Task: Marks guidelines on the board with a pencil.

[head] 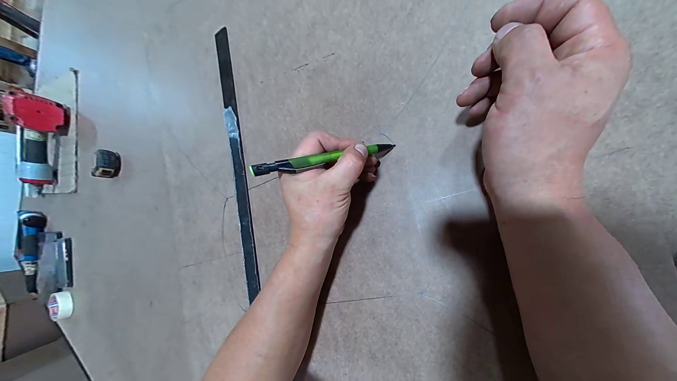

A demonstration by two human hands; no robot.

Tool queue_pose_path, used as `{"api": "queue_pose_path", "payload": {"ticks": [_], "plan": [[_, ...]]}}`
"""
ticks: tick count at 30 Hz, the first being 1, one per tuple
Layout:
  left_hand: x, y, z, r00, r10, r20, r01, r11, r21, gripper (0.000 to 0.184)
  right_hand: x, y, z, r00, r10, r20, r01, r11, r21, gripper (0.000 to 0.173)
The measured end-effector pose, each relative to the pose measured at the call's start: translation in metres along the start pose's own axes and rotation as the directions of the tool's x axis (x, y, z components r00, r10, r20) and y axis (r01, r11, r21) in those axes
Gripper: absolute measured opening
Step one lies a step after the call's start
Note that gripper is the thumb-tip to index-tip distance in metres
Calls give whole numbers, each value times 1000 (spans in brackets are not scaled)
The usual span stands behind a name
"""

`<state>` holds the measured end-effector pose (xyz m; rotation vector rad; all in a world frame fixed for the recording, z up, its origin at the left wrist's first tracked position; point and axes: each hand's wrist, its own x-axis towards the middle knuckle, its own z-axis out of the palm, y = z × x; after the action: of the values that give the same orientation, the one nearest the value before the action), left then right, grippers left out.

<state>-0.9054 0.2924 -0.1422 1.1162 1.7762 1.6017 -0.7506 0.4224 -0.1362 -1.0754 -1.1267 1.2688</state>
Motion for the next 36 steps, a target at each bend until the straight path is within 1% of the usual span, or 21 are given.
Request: {"api": "queue_pose_path", "payload": {"ticks": [6, 13, 19, 22, 23, 24, 25, 26, 27, 30, 36], "plan": [[-2, -1, -2, 998, 31, 57, -30, 999, -20, 5, 1, 1, 0, 1000, -2, -1, 2, 1000, -18, 12], [-10, 2, -2, 996, 22, 91, -21, 1000, -17, 6, 2, 1, -1, 1000, -10, -3, 10, 999, -31, 15], [-16, 3, -3, 992, 40, 123, -37, 999, -19, 7, 2, 0, 0, 1000, -1, -2, 1, 999, -37, 22], [-20, 4, -2, 992, 38, 124, -36, 999, -21, 7, 3, 0, -1, 1000, 1, -4, -1, 999, -51, 28], [-21, 4, -2, 991, 37, 126, -35, 999, -21, 6, 8, 10, -5, 999, -38, 29, 39, 999, -28, 29], [-22, 3, -3, 991, 37, 128, -35, 999, -22, 6, 19, 35, -15, 987, -127, 102, 125, 992, 28, 27], [-23, 3, -3, 990, 40, 133, -37, 999, -24, 6, 37, 71, -31, 946, -247, 209, 230, 968, 103, 25], [-25, 3, -4, 989, 42, 140, -39, 999, -23, 6, 52, 99, -40, 922, -294, 254, 272, 955, 119, 27], [-26, 3, -4, 988, 46, 146, -44, 999, -20, 6, 60, 113, -45, 924, -285, 257, 268, 958, 98, 29], [-29, 3, -4, 985, 61, 164, -59, 998, -19, 6, 63, 120, -46, 952, -207, 226, 203, 978, 44, 27], [-36, 3, -7, 975, 86, 203, -83, 996, -22, 4, 64, 120, -47, 942, -220, 254, 228, 974, 0, 29]]}}
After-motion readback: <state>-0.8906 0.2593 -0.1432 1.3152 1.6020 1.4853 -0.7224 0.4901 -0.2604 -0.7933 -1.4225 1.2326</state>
